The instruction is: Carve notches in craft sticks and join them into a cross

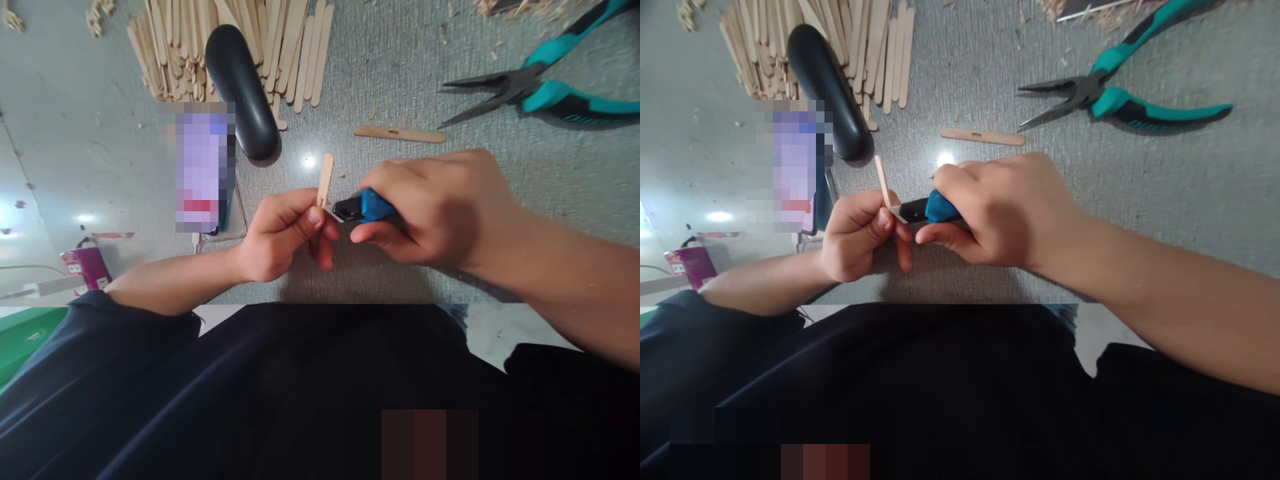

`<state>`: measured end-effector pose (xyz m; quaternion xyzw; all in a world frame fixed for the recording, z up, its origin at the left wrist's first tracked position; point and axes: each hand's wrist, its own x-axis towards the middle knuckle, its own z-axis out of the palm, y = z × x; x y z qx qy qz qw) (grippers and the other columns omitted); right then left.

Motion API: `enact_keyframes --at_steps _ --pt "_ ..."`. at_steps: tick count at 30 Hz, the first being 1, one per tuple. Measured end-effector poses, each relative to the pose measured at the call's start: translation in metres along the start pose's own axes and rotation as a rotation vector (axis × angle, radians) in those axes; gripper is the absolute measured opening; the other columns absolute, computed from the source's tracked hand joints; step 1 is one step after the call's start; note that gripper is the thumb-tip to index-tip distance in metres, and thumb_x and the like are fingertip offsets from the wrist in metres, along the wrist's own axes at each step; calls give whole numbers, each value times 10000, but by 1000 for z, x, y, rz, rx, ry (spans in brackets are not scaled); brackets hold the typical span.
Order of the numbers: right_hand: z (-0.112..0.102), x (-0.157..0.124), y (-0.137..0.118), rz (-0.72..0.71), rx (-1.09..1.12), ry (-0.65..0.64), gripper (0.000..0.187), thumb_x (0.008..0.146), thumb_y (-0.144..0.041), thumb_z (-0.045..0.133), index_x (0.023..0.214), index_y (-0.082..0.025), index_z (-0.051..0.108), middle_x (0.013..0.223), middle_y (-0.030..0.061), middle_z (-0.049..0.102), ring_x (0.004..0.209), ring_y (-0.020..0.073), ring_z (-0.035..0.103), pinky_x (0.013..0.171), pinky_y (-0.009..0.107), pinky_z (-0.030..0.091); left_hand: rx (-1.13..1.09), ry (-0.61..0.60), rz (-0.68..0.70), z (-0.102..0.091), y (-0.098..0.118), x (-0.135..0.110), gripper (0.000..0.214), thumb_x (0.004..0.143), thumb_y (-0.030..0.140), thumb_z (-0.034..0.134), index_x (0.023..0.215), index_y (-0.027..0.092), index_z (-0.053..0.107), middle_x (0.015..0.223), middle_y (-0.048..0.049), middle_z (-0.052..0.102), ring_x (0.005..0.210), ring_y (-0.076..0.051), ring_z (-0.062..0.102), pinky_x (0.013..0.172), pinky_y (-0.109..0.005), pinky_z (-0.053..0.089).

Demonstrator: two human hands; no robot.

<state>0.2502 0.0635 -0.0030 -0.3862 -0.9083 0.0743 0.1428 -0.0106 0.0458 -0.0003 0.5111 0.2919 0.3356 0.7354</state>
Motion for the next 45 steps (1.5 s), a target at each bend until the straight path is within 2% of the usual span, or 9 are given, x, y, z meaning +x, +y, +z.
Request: enact_keyframes --at_steps 8,17,21,25,28,31,36,40,45 --pt "-10 7 -8 105 37 -187 957 1159 -907 94 1102 -218 756 819 87 749 676 227 589 638 389 275 -4 -60 84 -5 -6 0 446 1221 520 694 933 179 700 683 26 771 557 -91 783 564 -139 599" --pt "-7 8 -15 149 0 -188 1028 1148 -924 52 1149 -205 787 948 122 781 795 273 705 658 389 334 59 -13 104 -1 -2 1 460 1256 499 630 920 191 695 670 36 796 540 -75 777 554 -120 582" --pt "-7 8 -16 179 -25 -78 1045 1149 -941 86 1182 -203 826 998 135 797 884 308 757 696 410 371 -3 45 88 2 -3 2 477 1269 476 604 898 190 697 661 39 796 527 -64 760 556 -122 575" --pt "-6 6 -15 139 41 106 838 1224 -842 314 1146 -185 829 1070 145 845 1012 312 820 774 405 450 -43 47 40 1 -3 1 496 1237 564 645 913 191 691 661 23 791 520 -98 762 511 -160 560" --pt "-4 4 -12 139 20 311 704 1210 -777 535 1189 -135 823 1042 170 849 936 305 821 734 414 443 -42 28 35 -1 -2 1 482 1241 541 646 922 183 691 660 15 788 531 -96 767 523 -157 565" --pt "0 2 -9 102 21 373 669 1198 -770 578 1172 -144 812 979 154 838 851 286 806 690 412 419 -40 28 14 -1 -2 2 485 1234 574 653 960 177 700 673 8 794 547 -107 782 538 -172 587" --pt "-2 3 -5 62 132 171 806 1207 -868 359 1002 -217 789 880 109 803 991 309 852 774 389 509 -55 123 -41 3 -4 1 445 1182 646 727 1063 246 571 714 63 808 571 -120 799 555 -193 587" --pt "-7 4 0 94 117 84 936 1157 -958 251 1029 -213 805 909 133 816 929 314 827 734 408 457 -96 123 -18 4 -7 1 426 1184 590 751 1064 264 504 749 82 815 601 -114 808 580 -195 599" --pt "-7 1 2 85 33 11 1007 1142 -965 116 1038 -234 801 818 91 742 791 269 713 677 403 376 -80 142 62 1 -13 3 389 1159 507 808 1013 237 569 849 32 828 695 -105 803 644 -218 635"
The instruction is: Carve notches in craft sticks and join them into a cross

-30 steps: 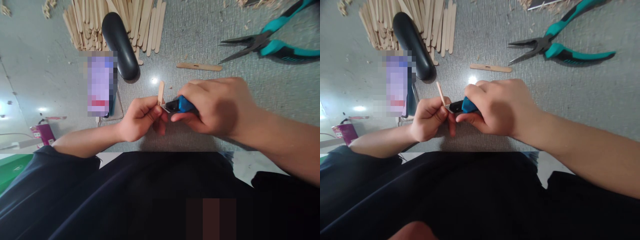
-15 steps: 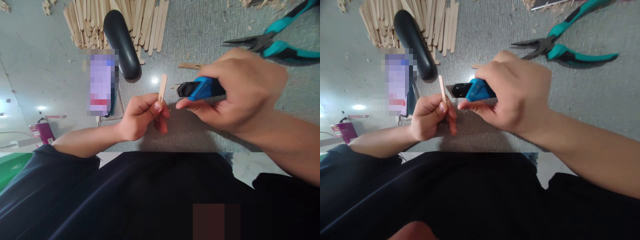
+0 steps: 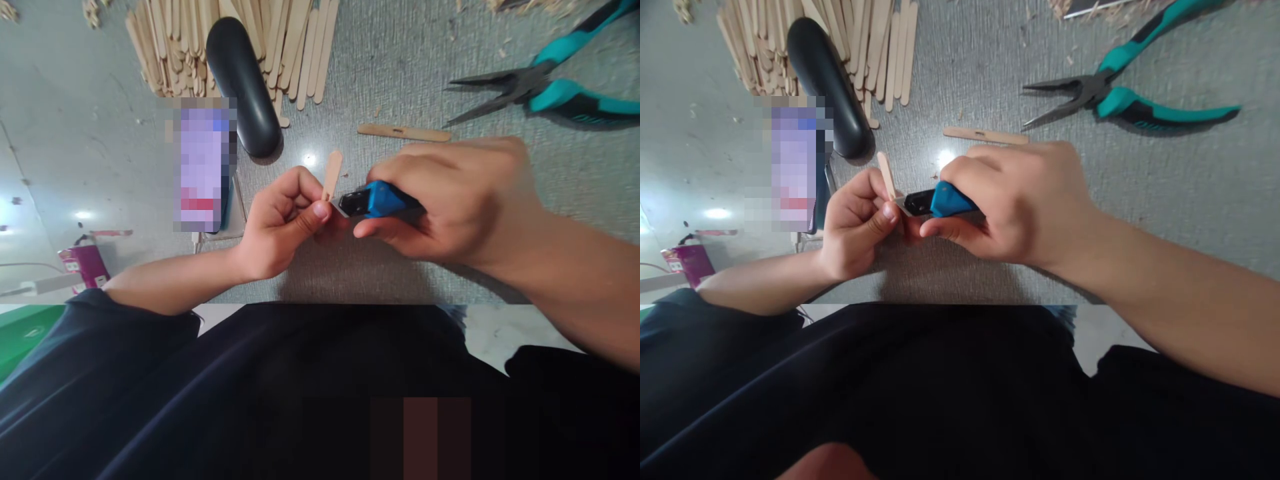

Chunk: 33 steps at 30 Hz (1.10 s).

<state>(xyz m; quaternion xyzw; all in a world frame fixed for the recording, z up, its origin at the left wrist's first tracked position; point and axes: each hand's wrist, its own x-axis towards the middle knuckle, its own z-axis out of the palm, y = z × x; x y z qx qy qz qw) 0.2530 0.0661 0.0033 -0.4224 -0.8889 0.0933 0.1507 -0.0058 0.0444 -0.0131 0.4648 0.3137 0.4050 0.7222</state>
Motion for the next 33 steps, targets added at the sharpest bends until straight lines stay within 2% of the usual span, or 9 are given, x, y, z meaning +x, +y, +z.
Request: enact_keyframes --at_steps 1,4,8,14,18,21,24,28,33 --pt "1 -1 0 -8 -15 1 994 1153 -949 114 1044 -237 799 822 82 736 776 258 690 669 396 374 32 23 6 -2 -2 1 379 1146 502 825 1012 232 595 872 25 817 705 -101 780 647 -225 632" --pt "4 -2 2 -56 -16 57 915 1178 -926 200 1036 -239 787 796 54 710 731 224 629 644 374 355 87 24 146 -6 -8 3 359 1067 458 923 997 216 667 889 22 756 688 -78 693 590 -199 580" --pt "2 -3 2 -61 25 74 880 1173 -931 255 1011 -241 777 779 57 694 736 225 604 648 374 336 120 39 192 -8 -10 4 322 1084 455 905 1000 216 706 872 30 727 659 -62 662 567 -175 554" --pt "-8 2 -1 78 23 -117 1012 1117 -983 116 1021 -239 794 815 95 711 754 269 626 683 417 351 144 138 119 3 0 2 380 1082 517 905 944 220 711 823 38 720 659 -60 630 587 -194 523" --pt "-8 3 0 37 59 -139 988 1119 -981 112 970 -249 759 795 86 706 706 255 605 653 409 338 198 150 110 4 3 2 447 1050 586 923 900 226 704 790 38 720 627 -71 600 572 -229 480" --pt "-8 2 1 5 93 -184 1002 1111 -976 33 938 -257 710 735 63 652 637 233 541 621 397 292 277 148 129 1 2 1 453 1033 618 929 896 232 733 782 26 735 637 -86 596 573 -252 447" --pt "-8 0 0 26 103 -204 1035 1087 -963 -62 933 -269 691 668 44 570 588 227 480 623 402 255 322 126 157 -3 0 -1 435 1045 617 915 905 235 759 771 17 724 652 -96 599 577 -264 426" --pt "-5 -4 -1 36 141 -240 967 1094 -983 67 975 -274 713 674 40 571 598 225 482 658 409 255 319 92 184 -6 -2 -3 371 1062 561 915 944 233 788 803 15 727 666 -89 610 587 -250 439" --pt "5 -10 -4 52 123 -142 979 1100 -956 29 977 -277 723 643 37 538 575 228 427 670 417 205 281 87 169 -6 -3 -6 330 1051 495 942 940 221 795 827 12 737 673 -88 657 590 -238 480"
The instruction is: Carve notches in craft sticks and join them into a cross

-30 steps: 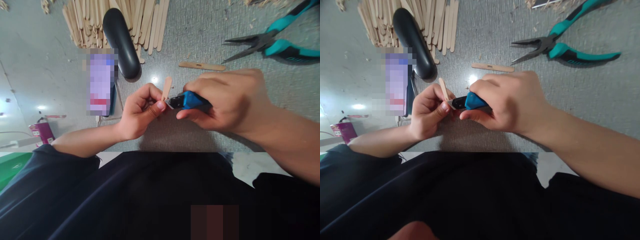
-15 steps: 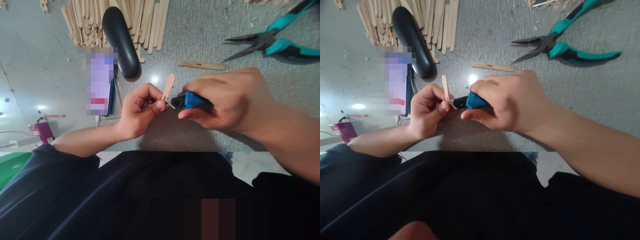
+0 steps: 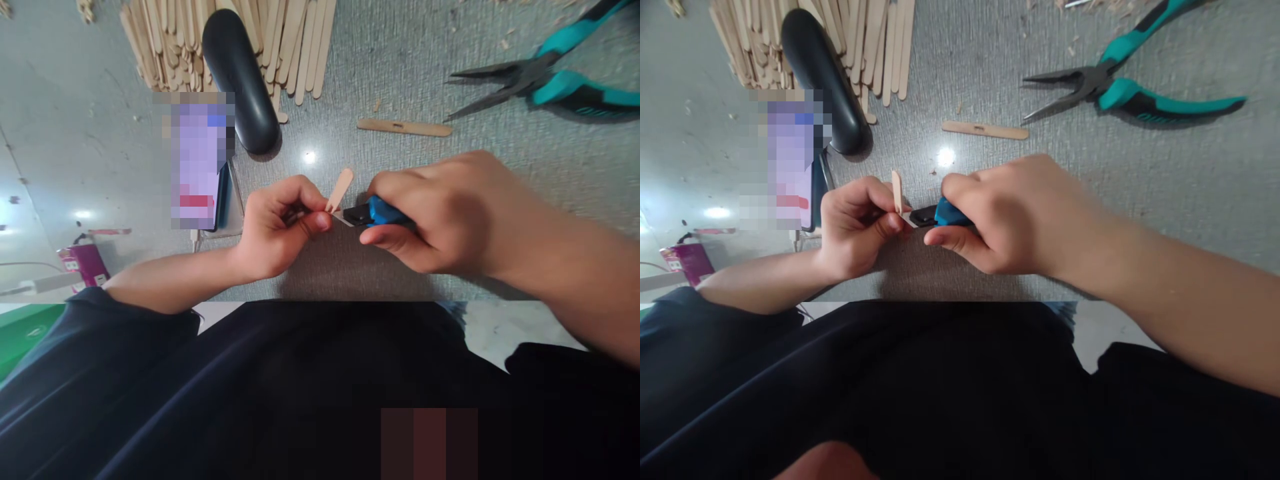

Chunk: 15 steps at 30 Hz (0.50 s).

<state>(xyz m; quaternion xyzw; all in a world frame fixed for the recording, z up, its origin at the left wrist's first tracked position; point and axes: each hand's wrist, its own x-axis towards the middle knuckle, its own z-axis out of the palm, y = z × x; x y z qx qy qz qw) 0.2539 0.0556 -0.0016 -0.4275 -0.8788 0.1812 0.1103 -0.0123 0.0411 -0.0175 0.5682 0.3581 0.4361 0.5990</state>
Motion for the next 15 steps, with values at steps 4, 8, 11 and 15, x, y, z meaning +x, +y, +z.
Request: enact_keyframes --at_steps 4,8,11,15 --pt "1 -1 -5 -24 -44 -26 945 1131 -927 78 998 -251 725 655 43 573 589 229 471 659 405 221 -40 -13 -2 0 0 -1 386 995 508 998 900 208 776 806 15 720 643 -82 644 565 -224 473" --pt "0 1 -10 -41 -115 -59 938 1147 -916 79 993 -243 713 672 40 606 582 223 500 638 382 215 -80 -35 -7 -1 1 0 425 973 511 1018 866 202 746 779 18 700 618 -75 621 533 -203 452" --pt "4 1 -11 -37 -124 -45 929 1139 -931 100 999 -249 714 672 37 623 572 220 510 638 382 204 -83 -43 -16 -1 1 0 445 966 514 1023 856 199 728 774 19 701 602 -71 611 513 -197 444" --pt "9 2 -12 -31 -120 8 950 1138 -904 28 1034 -262 720 702 45 663 581 233 545 642 397 195 -80 -33 -12 0 1 1 436 974 476 1020 851 202 704 770 27 702 604 -67 633 517 -181 485"
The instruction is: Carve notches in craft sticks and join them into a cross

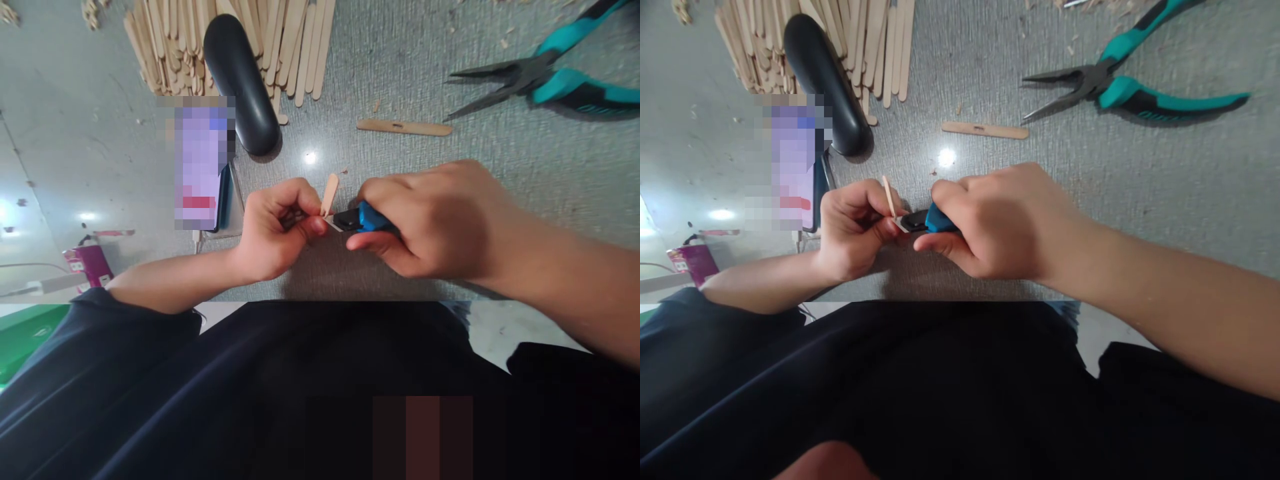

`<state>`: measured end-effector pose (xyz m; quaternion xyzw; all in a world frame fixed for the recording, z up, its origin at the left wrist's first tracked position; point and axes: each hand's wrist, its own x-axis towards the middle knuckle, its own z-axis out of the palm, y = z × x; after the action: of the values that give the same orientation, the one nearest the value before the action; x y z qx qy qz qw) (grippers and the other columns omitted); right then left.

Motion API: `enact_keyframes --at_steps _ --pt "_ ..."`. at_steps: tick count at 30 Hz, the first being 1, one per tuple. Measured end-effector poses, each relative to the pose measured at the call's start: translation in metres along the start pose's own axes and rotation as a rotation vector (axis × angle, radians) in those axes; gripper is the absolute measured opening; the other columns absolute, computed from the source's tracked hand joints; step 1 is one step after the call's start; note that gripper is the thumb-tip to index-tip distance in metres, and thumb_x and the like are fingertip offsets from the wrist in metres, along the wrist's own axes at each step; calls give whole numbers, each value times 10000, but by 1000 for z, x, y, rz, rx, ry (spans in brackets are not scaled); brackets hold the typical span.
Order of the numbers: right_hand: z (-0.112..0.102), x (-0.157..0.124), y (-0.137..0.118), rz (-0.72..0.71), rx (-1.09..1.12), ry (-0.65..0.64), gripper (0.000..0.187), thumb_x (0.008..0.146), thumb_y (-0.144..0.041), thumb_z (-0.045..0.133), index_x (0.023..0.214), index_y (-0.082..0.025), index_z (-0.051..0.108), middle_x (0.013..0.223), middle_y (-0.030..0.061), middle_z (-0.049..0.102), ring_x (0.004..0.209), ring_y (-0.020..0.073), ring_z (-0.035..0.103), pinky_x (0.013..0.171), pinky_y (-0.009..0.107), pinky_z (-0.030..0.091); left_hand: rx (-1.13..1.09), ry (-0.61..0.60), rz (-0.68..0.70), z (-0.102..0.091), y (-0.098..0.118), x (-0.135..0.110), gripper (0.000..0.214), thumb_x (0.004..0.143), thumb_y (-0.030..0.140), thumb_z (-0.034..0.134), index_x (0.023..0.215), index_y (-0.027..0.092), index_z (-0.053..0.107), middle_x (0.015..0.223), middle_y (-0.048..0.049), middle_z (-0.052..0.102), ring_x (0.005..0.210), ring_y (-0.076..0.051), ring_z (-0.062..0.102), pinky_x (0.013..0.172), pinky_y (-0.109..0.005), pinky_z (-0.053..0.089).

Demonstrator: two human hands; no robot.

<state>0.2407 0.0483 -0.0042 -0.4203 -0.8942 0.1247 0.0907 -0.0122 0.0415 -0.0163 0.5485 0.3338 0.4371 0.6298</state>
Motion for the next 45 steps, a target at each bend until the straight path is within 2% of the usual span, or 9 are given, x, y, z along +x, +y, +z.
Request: enact_keyframes --at_steps 6,12,16,20,24,27,31,35,45 --pt "-9 6 2 -15 13 44 903 1178 -857 75 1062 -238 723 801 67 722 673 240 617 646 392 250 -70 19 -35 7 3 6 489 1022 531 962 850 227 620 725 54 725 549 -61 661 510 -167 529" --pt "-19 11 9 17 -4 21 923 1145 -937 202 1099 -219 780 957 113 799 796 273 671 655 406 299 -121 33 -146 10 7 11 627 959 643 999 844 242 531 708 74 715 512 -65 661 527 -201 574" --pt "-22 16 3 104 1 -14 869 1160 -915 267 1125 -252 828 1022 129 804 955 321 715 751 459 420 -131 76 -172 9 7 11 651 944 648 1014 857 247 509 720 77 710 533 -80 701 507 -203 575" --pt "-21 17 -2 125 -2 36 854 1189 -873 260 1152 -274 867 997 108 799 986 300 758 849 435 523 -173 97 -165 10 8 12 607 957 580 1024 858 238 534 715 78 722 535 -76 710 497 -188 580" --pt "-16 15 4 133 -40 221 1007 1159 -949 197 1132 -211 882 953 142 831 876 287 795 707 410 460 -179 114 -195 11 8 12 626 920 605 1045 844 238 543 701 78 734 529 -84 710 481 -194 586" --pt "-15 13 12 123 -44 355 1065 1126 -1006 221 1252 -178 878 1006 158 872 879 304 831 662 422 429 -153 110 -239 10 7 11 653 896 677 1039 859 244 552 733 67 763 548 -101 721 504 -231 621" --pt "-15 11 15 15 -2 234 1070 1162 -948 108 1187 -179 851 975 132 848 964 336 862 703 434 457 -184 116 -222 9 6 10 586 920 611 1043 880 237 594 740 69 772 557 -92 724 510 -210 619" --pt "-12 7 14 13 18 88 1123 1108 -984 -9 1096 -221 816 908 99 790 809 289 764 661 417 377 -230 85 -159 8 5 11 491 984 519 1012 884 221 635 744 73 780 552 -69 727 514 -163 618" --pt "-6 6 21 -119 47 225 892 1191 -915 202 988 -219 721 802 30 703 671 193 596 605 346 295 -247 60 -114 7 2 12 450 951 470 1051 888 217 686 763 66 805 556 -68 733 522 -157 639"
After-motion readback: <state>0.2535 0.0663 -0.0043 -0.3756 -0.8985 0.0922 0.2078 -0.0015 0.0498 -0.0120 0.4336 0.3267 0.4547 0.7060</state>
